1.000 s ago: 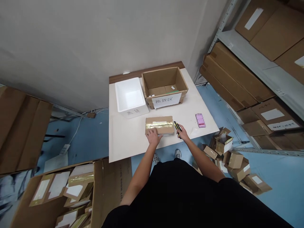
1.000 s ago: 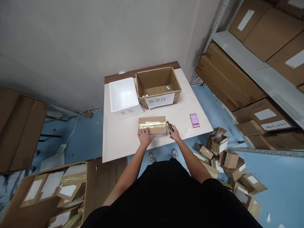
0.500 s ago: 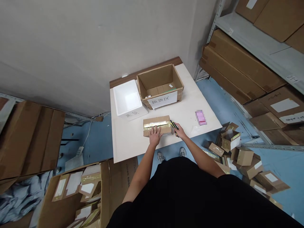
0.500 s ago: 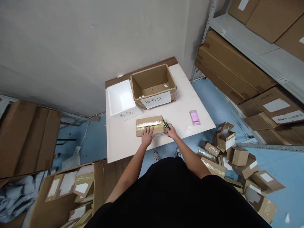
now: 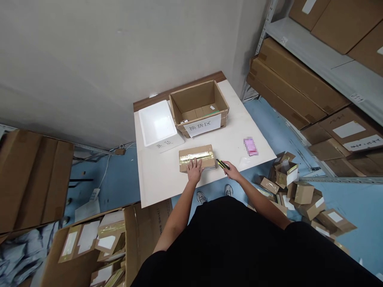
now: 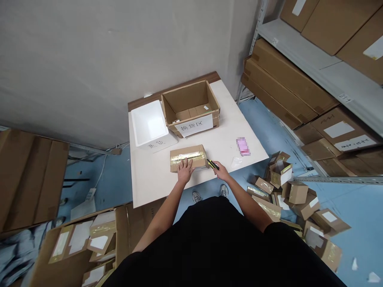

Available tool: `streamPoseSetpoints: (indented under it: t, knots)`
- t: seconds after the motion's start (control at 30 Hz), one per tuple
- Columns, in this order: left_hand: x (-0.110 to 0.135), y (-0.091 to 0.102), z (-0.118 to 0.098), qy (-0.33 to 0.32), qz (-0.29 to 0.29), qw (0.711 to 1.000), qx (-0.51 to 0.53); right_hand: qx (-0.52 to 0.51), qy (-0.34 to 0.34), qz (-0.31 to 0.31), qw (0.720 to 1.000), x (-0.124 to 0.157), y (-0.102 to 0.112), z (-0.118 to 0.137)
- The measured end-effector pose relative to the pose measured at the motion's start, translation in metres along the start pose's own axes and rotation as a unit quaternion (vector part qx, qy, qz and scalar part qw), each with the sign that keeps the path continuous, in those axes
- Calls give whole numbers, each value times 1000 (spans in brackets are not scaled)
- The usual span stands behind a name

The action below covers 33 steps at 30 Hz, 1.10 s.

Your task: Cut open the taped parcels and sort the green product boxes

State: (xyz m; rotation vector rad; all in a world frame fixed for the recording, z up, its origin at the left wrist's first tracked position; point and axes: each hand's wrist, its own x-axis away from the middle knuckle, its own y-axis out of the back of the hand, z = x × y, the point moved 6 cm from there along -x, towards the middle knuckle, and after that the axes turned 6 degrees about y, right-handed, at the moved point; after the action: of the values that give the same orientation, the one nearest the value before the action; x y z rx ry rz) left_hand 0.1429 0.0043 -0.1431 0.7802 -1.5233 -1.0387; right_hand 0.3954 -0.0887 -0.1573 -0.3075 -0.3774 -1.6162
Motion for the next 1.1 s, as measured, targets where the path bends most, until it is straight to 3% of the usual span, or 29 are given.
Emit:
streamPoseSetpoints:
  t: [0.1, 0.23, 0.33, 0.43, 0.53, 0.67, 0.8, 0.93, 1.0, 1.1]
  knots:
    - [-8, 19, 7, -25, -11, 999, 27, -3, 7, -92, 996, -3, -6, -2]
    - [-36, 53, 42, -4, -44, 998, 47, 63, 33, -163, 984, -17, -52, 3]
    - [-58, 64, 72, 21, 27, 999, 30, 101, 22, -243, 965, -26, -77, 5]
    - [-62, 62, 88, 26, 98, 995, 21, 120, -5, -290, 949, -39, -80, 8]
    - [-46, 50, 92, 78, 95, 992, 29, 155, -18, -276, 948, -68, -72, 24]
    - [-11, 26, 86, 159, 75, 983, 46, 200, -42, -230, 952, -123, -67, 67]
    - [-5, 37, 90, 183, 6, 981, 57, 223, -46, -179, 957, -156, -81, 100]
    - [-25, 66, 127, 210, -49, 968, 124, 179, 32, -174, 968, -125, -104, 85]
    - [-31, 65, 143, 221, -10, 960, 173, 149, 74, -153, 974, -94, -123, 61]
    - [-22, 49, 147, 219, 43, 951, 213, 132, 66, -137, 979, -57, -148, 24]
